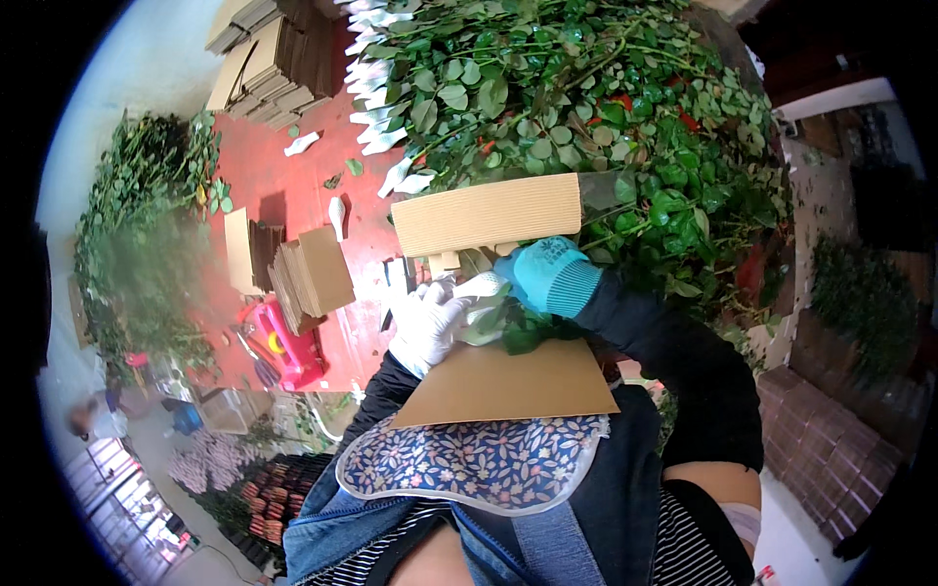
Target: The person wraps bundles of roses with cardboard sleeves, staples the sleeves shut, and places the bundles into a cardboard box.
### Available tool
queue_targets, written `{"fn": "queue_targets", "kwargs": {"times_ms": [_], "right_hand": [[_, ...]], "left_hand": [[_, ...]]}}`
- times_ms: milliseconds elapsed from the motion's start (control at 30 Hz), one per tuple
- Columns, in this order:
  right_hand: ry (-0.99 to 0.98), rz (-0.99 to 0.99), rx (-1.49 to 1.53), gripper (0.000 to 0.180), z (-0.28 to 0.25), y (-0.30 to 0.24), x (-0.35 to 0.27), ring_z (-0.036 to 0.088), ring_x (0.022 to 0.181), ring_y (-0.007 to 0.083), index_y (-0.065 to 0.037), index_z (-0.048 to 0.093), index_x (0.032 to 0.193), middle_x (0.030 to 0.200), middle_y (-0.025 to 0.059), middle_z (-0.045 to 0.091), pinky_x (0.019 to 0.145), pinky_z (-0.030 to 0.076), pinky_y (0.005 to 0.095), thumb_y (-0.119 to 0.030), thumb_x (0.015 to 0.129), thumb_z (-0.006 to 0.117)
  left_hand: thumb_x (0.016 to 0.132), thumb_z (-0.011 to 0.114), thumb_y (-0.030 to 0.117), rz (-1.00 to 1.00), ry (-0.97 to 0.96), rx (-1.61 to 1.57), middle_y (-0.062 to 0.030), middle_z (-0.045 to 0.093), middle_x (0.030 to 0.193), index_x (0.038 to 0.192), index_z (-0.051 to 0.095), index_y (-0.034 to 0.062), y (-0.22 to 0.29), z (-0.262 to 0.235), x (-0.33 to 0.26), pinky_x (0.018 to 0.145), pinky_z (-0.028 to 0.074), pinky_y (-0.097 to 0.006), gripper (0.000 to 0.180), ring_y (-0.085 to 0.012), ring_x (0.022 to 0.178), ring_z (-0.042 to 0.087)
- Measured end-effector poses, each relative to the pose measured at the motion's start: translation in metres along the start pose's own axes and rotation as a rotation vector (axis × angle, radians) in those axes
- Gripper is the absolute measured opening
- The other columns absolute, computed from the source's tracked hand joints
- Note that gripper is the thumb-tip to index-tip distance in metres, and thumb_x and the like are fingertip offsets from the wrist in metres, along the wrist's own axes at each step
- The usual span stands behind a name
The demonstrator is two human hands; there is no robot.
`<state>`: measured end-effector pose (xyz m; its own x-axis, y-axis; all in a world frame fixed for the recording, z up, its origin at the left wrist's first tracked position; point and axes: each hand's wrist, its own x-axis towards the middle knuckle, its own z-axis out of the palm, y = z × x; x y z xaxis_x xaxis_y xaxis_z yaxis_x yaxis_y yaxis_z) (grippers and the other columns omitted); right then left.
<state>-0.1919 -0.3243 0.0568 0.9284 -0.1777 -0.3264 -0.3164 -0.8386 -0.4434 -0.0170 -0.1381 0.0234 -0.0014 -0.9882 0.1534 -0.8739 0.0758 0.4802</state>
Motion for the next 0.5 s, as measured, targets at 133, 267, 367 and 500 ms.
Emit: {"fn": "queue_targets", "kwargs": {"times_ms": [133, 267, 367, 500], "right_hand": [[0.108, 0.062, -0.025, 0.024, 0.02, -0.001, 0.008, 0.063, 0.077, 0.0354, -0.009, 0.061, 0.099, 0.084, 0.0139, 0.062, 0.068, 0.048, 0.0503, -0.017, 0.077, 0.066], [0.233, 0.046, 0.018, 0.025, 0.025, -0.001, 0.002, 0.063, 0.078, 0.0378, -0.008, 0.059, 0.098, 0.089, 0.016, 0.062, 0.067, 0.048, 0.0515, -0.016, 0.075, 0.065], [0.165, 0.057, -0.006, 0.028, 0.025, -0.004, 0.005, 0.063, 0.079, 0.0377, -0.008, 0.059, 0.101, 0.089, 0.0161, 0.061, 0.067, 0.049, 0.0515, -0.018, 0.075, 0.064], [0.175, 0.032, -0.05, 0.028, 0.024, -0.01, 0.002, 0.064, 0.078, 0.034, -0.008, 0.059, 0.102, 0.089, 0.0138, 0.062, 0.066, 0.049, 0.0492, -0.02, 0.077, 0.064]], "left_hand": [[0.077, 0.072, 0.005, -0.046, 0.165, -0.366, -0.0092, 0.062, 0.094, 0.106, 0.064, 0.0087, -0.007, 0.015, -0.005, 0.069, 0.051, -0.035, 0.03, -0.0229, 0.08, 0.063], [0.089, 0.069, 0.005, -0.471, 0.14, -0.907, -0.0066, 0.058, 0.097, 0.12, 0.055, 0.0041, -0.009, 0.018, -0.015, 0.075, 0.056, -0.029, 0.034, -0.0162, 0.085, 0.064], [0.088, 0.073, 0.014, -0.684, 0.059, -1.133, -0.005, 0.057, 0.101, 0.126, 0.051, 0.003, -0.004, 0.009, -0.012, 0.072, 0.057, -0.028, 0.046, -0.0149, 0.084, 0.064], [0.085, 0.077, 0.018, -0.837, 0.01, -1.394, -0.0039, 0.062, 0.092, 0.116, 0.061, 0.0006, 0.016, -0.007, 0.005, 0.067, 0.056, -0.027, 0.039, -0.0131, 0.083, 0.064]]}}
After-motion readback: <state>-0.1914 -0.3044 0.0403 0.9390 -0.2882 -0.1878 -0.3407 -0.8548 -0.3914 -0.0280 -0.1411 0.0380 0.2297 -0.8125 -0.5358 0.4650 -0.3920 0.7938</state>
